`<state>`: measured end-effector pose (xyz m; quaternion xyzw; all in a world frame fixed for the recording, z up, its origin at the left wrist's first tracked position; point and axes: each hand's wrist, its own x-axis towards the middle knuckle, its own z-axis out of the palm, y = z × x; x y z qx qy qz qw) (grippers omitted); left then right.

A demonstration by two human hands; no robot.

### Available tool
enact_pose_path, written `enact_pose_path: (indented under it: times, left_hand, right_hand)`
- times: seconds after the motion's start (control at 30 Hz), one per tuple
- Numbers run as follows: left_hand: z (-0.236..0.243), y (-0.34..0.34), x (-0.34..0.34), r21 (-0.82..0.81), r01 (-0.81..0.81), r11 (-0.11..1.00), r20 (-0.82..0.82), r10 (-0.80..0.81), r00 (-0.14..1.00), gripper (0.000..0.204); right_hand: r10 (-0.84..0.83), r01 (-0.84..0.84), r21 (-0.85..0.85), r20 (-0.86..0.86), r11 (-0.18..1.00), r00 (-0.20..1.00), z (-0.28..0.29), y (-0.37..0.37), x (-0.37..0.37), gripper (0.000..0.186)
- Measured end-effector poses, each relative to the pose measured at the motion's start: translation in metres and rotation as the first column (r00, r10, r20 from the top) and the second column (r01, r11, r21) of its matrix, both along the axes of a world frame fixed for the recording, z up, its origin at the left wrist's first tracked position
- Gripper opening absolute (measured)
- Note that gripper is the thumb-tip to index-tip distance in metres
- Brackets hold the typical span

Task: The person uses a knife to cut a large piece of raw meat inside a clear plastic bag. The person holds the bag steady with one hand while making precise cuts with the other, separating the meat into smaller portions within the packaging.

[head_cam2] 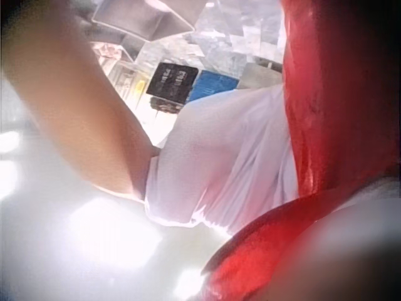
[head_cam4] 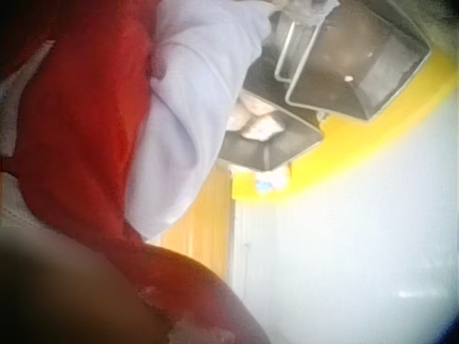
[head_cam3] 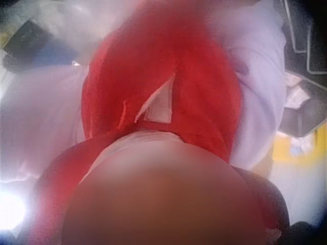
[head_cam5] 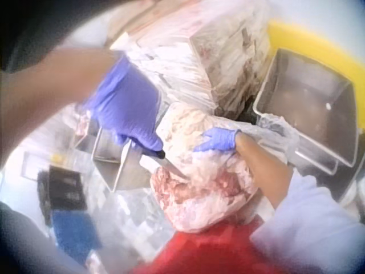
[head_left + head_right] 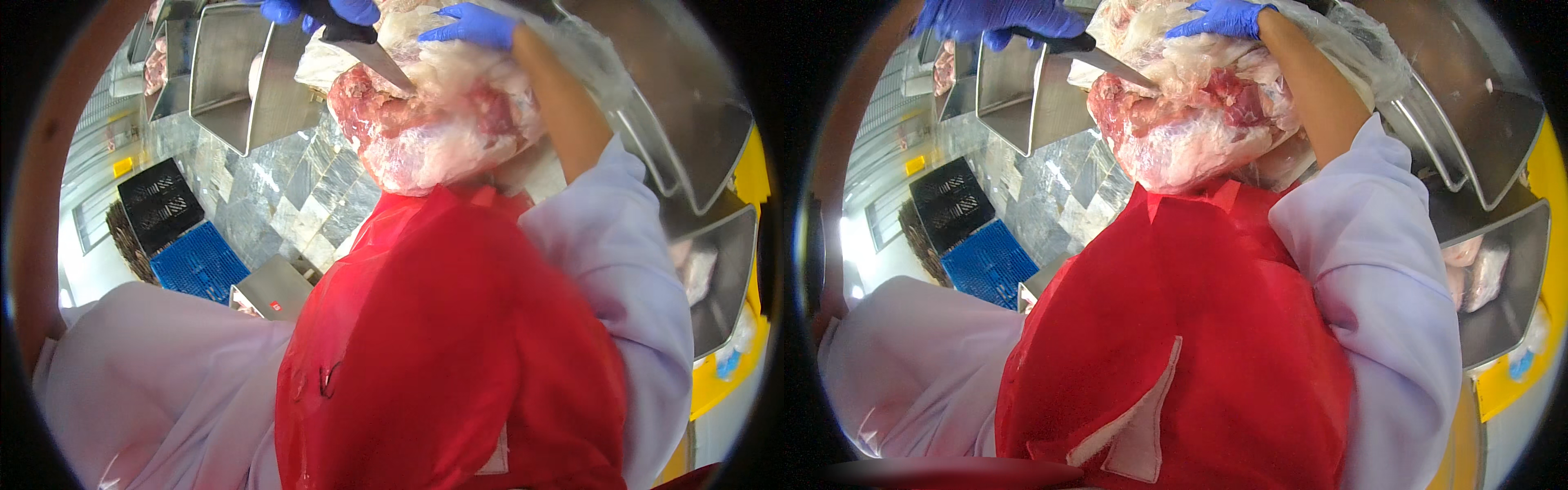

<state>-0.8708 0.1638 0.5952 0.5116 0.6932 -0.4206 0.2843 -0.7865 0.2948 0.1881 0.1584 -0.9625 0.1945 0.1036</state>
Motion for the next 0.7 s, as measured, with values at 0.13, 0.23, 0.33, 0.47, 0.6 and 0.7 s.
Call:
enact_pose_path:
  times: [0.13,0.23,0.33,0.47,0.6,0.7]
  left_hand:
    - [-0.006,0.02,0.026,-0.111,-0.024,0.994,-0.092,0.014,0.996,0.047]
    - [-0.003,0.011,0.038,-0.102,-0.053,0.993,-0.155,0.036,0.987,0.048]
    - [0.006,-0.007,0.029,0.045,0.1,0.994,-0.056,-0.097,0.994,0.046]
    - [0.018,-0.08,0.018,0.336,0.129,0.933,-0.02,-0.129,0.991,0.037]
    - [-0.006,-0.198,0.014,0.599,-0.119,0.792,0.054,0.108,0.993,0.035]
    - [-0.051,-0.289,0.017,0.761,-0.142,0.633,0.052,0.158,0.986,0.041]
  right_hand:
    - [-0.197,0.221,-0.347,0.104,0.911,0.975,-0.004,-0.012,0.009,0.043]
    - [-0.204,0.514,-0.666,0.489,0.541,0.848,0.044,-0.04,0.016,0.041]
    - [-0.244,0.369,-0.344,0.355,0.863,0.902,0.051,-0.028,0.035,0.04]
    - [-0.27,0.336,-0.165,0.324,0.927,0.906,0.064,-0.024,0.039,0.043]
    - [-0.275,0.322,-0.203,0.23,0.925,0.934,0.056,-0.026,0.029,0.047]
    - [-0.199,0.198,-0.02,-0.021,0.98,0.98,0.038,-0.022,0.025,0.047]
